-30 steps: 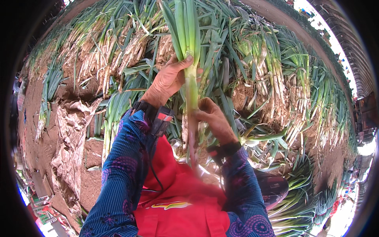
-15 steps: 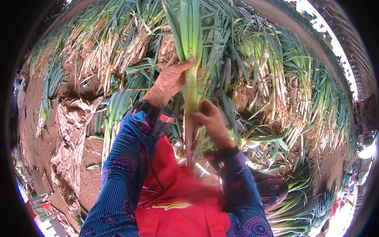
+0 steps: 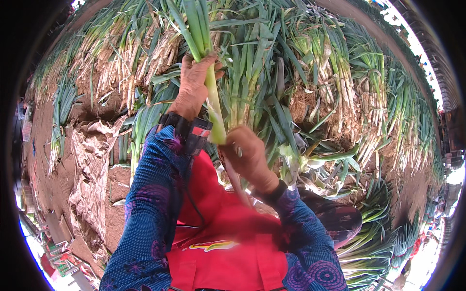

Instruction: The person picks up a leek by hand, peels away the outer layers, and places it onto a pile, repeating the process with several more leeks.

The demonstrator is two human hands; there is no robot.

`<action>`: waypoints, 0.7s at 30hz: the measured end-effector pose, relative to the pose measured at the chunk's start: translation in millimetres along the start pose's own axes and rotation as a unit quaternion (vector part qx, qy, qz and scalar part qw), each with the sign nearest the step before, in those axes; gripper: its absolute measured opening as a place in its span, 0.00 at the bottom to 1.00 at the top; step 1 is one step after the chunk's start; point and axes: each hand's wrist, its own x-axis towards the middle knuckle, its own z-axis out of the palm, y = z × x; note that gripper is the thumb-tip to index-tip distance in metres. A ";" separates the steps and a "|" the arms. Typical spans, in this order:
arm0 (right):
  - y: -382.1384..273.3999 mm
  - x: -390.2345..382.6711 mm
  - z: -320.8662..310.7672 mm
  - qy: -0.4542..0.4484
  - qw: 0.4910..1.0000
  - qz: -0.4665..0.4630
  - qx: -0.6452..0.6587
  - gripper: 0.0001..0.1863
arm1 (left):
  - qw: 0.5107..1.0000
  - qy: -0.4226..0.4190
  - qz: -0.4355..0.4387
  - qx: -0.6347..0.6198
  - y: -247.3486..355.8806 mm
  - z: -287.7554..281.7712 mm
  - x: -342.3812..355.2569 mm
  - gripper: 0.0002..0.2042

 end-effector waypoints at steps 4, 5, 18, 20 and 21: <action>25.1 -8.1 -1.3 0.169 0.842 0.278 0.431 0.06 | 0.999 0.030 0.021 0.003 3.7 -1.2 5.8 0.23; 32.8 -9.6 -2.4 0.187 0.778 0.310 0.513 0.06 | 0.999 0.028 0.018 0.007 7.8 -6.3 6.7 0.23; 159.9 -53.1 -89.9 0.443 0.579 0.384 0.566 0.07 | 0.950 0.234 0.205 -0.011 41.0 -55.6 34.2 0.32; 175.6 -79.7 -125.0 0.488 0.577 0.396 0.521 0.06 | 0.941 0.272 0.202 -0.001 48.1 -53.3 25.1 0.31; 187.7 -97.0 -142.2 0.477 0.600 0.393 0.508 0.06 | 0.933 0.293 0.210 0.003 59.9 -67.6 29.3 0.30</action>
